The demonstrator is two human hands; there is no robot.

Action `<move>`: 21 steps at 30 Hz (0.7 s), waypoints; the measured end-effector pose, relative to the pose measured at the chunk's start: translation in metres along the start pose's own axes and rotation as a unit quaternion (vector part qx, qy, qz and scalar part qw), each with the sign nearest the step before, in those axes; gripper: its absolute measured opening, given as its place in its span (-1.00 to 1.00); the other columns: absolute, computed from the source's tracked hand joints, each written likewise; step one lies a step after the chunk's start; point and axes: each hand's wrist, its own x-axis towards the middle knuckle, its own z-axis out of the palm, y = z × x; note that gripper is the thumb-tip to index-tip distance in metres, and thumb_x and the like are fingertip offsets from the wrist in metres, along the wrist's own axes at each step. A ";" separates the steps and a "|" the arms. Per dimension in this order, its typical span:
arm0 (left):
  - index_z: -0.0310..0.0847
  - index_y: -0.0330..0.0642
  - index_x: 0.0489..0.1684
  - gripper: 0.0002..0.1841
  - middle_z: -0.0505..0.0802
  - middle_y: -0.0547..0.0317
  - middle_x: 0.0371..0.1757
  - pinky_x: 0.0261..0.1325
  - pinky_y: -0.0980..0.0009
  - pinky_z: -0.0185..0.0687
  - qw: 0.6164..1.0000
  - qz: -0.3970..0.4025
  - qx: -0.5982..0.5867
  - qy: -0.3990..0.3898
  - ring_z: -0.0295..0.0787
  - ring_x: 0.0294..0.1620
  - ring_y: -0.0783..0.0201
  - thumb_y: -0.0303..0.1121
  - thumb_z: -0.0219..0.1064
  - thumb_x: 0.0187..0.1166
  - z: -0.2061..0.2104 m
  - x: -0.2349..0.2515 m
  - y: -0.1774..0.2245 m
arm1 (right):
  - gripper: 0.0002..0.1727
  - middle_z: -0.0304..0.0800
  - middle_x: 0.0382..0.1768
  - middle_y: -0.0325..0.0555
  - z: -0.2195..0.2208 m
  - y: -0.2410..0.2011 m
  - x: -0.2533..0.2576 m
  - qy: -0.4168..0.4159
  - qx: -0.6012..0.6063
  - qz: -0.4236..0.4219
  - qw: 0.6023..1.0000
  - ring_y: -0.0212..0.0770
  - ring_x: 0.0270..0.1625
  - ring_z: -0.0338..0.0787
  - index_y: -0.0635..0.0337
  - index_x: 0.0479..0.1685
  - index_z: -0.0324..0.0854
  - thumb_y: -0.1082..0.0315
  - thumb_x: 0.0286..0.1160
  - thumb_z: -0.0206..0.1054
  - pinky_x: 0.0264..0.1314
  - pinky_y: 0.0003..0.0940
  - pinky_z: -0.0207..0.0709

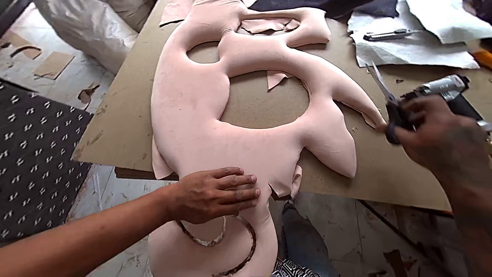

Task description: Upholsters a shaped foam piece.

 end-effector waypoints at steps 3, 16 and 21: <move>0.55 0.12 0.64 -0.57 0.47 0.34 0.79 0.87 -0.01 0.15 0.999 0.045 -0.009 -0.027 0.18 0.88 0.10 -0.21 0.06 0.86 -0.003 0.010 -0.011 | -0.55 0.74 -0.14 0.57 0.013 -0.007 0.044 -0.052 -0.086 0.072 0.992 0.72 -0.05 0.71 0.13 0.23 0.62 0.22 0.35 0.54 -0.20 0.70 0.41; 0.45 0.00 0.71 -0.53 0.49 0.26 0.78 0.83 -0.17 0.24 0.991 0.055 -0.064 -0.106 0.29 0.83 0.03 -0.37 0.10 0.82 -0.029 0.025 -0.007 | -0.50 0.78 0.05 0.10 0.013 0.036 -0.004 0.002 0.158 -0.103 0.982 0.06 0.09 0.78 0.03 0.34 0.66 -0.10 0.72 0.13 0.10 0.18 0.60; 0.54 0.04 0.62 -0.56 0.53 0.30 0.75 0.81 -0.10 0.29 0.986 0.087 -0.107 -0.094 0.33 0.81 0.05 -0.27 0.24 0.78 -0.023 0.027 -0.027 | -0.53 0.89 0.03 -0.32 0.119 -0.133 -0.215 -0.296 0.626 0.042 0.720 -0.39 0.05 0.86 0.00 0.22 0.80 -0.13 0.75 0.19 0.16 -0.28 0.80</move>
